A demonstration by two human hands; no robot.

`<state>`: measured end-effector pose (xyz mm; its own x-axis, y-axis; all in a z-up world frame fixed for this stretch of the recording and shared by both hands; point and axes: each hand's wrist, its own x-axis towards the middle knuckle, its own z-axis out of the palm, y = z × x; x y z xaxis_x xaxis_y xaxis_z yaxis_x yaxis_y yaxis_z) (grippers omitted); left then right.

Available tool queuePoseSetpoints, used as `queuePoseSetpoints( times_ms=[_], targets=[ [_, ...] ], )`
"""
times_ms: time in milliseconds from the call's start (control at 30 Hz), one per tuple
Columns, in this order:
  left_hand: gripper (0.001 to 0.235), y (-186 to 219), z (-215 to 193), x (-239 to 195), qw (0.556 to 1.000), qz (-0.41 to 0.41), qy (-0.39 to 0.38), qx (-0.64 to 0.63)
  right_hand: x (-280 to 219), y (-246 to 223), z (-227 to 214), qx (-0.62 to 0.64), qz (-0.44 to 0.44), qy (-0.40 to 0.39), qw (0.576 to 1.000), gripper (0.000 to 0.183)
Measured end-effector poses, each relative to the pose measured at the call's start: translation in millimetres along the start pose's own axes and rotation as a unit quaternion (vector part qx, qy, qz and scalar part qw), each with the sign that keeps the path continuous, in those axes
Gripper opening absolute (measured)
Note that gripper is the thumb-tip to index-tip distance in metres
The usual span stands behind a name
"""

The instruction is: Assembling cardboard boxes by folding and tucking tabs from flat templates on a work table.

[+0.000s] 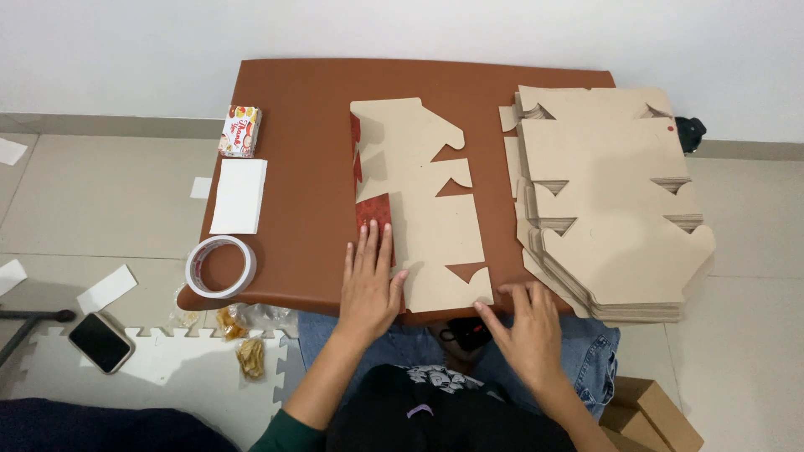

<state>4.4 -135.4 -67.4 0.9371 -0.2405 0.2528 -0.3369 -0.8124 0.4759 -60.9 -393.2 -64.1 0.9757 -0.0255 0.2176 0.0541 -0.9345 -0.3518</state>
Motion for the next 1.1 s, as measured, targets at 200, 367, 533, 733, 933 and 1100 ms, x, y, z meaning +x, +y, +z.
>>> queuePoseSetpoints(
  times_ms=[200, 367, 533, 733, 933, 1100],
  targets=[
    [0.069, -5.6, 22.3, 19.0, 0.992, -0.045, -0.078, 0.091, 3.7, -17.9, 19.1, 0.158, 0.034, 0.037, 0.986, 0.046],
    [0.062, -5.8, 19.1, 27.8, 0.992, -0.039, -0.085, 0.084, 12.2, -53.8, 17.3, 0.194, -0.078, 0.047, 0.977, 0.042],
    [0.055, -9.5, 12.8, 23.1, 0.997, -0.015, -0.065, 0.043, 4.3, -68.6, 24.0, 0.119, -0.204, -0.003, 0.972, 0.049],
    [0.059, -8.0, 15.6, 22.8, 0.996, 0.007, -0.055, 0.068, 20.8, -64.4, 35.7, 0.046, -0.211, -0.017, 0.976, 0.043],
    [0.065, -7.6, 14.7, 22.7, 0.996, 0.002, -0.058, 0.073, 47.8, -50.7, 46.5, 0.069, -0.199, 0.013, 0.978, 0.038],
    [0.066, -4.8, 11.3, 24.7, 0.996, -0.004, -0.060, 0.064, 49.0, -42.1, 25.9, -0.026, 0.006, 0.023, 0.999, 0.089]
  ],
)
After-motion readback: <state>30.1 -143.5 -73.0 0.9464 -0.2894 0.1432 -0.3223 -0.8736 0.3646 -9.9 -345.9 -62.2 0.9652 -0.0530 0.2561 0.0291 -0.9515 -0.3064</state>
